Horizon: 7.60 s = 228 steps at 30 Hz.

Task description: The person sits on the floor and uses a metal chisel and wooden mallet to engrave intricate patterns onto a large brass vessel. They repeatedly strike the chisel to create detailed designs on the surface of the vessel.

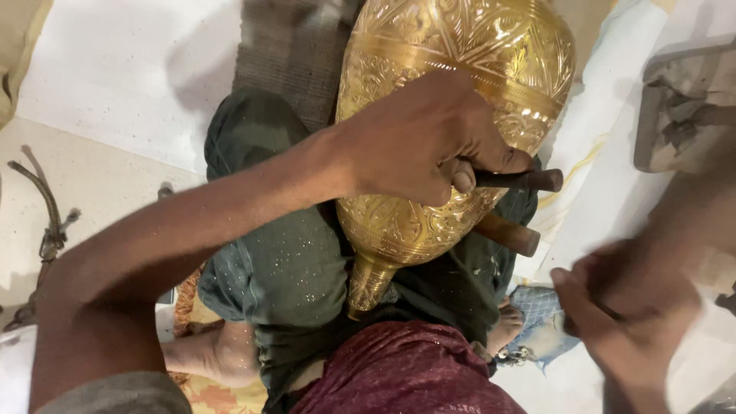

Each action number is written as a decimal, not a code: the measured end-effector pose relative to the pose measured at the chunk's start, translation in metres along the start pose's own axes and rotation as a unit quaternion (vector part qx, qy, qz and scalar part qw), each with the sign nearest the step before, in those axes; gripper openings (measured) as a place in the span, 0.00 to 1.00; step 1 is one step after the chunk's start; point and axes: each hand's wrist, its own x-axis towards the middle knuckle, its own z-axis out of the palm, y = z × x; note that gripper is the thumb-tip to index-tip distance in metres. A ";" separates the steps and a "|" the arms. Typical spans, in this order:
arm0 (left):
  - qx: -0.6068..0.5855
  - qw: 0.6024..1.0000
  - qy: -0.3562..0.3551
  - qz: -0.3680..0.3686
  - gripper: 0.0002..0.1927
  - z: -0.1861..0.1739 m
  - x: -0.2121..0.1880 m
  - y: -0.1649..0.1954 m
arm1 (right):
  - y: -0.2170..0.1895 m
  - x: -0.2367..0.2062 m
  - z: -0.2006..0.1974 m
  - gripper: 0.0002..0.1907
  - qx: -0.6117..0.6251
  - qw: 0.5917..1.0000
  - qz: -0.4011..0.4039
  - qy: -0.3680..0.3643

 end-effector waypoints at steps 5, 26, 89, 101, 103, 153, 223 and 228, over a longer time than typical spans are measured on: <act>-0.012 0.999 -0.004 -0.035 0.25 -0.001 -0.008 0.000 | 0.028 -0.001 -0.016 0.09 -0.127 0.985 -0.102 -0.065; -0.038 0.998 0.021 -0.035 0.23 -0.008 -0.019 0.003 | -0.027 0.024 -0.010 0.11 -0.220 0.974 -0.001 -0.056; -0.205 0.751 0.601 -0.183 0.26 0.101 -0.082 0.058 | -0.078 0.072 0.008 0.13 -0.135 0.966 -0.127 -0.180; -0.055 0.783 0.600 -0.153 0.35 0.098 -0.075 0.062 | -0.179 0.094 0.013 0.24 -0.354 0.885 -0.196 -0.231; -0.057 0.785 0.598 -0.150 0.36 0.100 -0.075 0.062 | -0.194 0.097 0.019 0.23 -0.402 0.878 -0.096 -0.240; -0.101 0.760 0.633 -0.106 0.16 0.081 -0.075 0.056 | -0.185 0.120 0.016 0.15 -0.583 0.724 -0.048 -0.366; -0.169 0.708 0.660 -0.184 0.22 0.102 -0.085 0.061 | -0.180 0.112 0.017 0.16 -0.527 0.786 -0.079 -0.314; -0.353 0.621 0.679 -0.168 0.25 0.071 -0.081 0.079 | -0.109 0.079 0.000 0.11 -0.136 0.986 -0.044 -0.084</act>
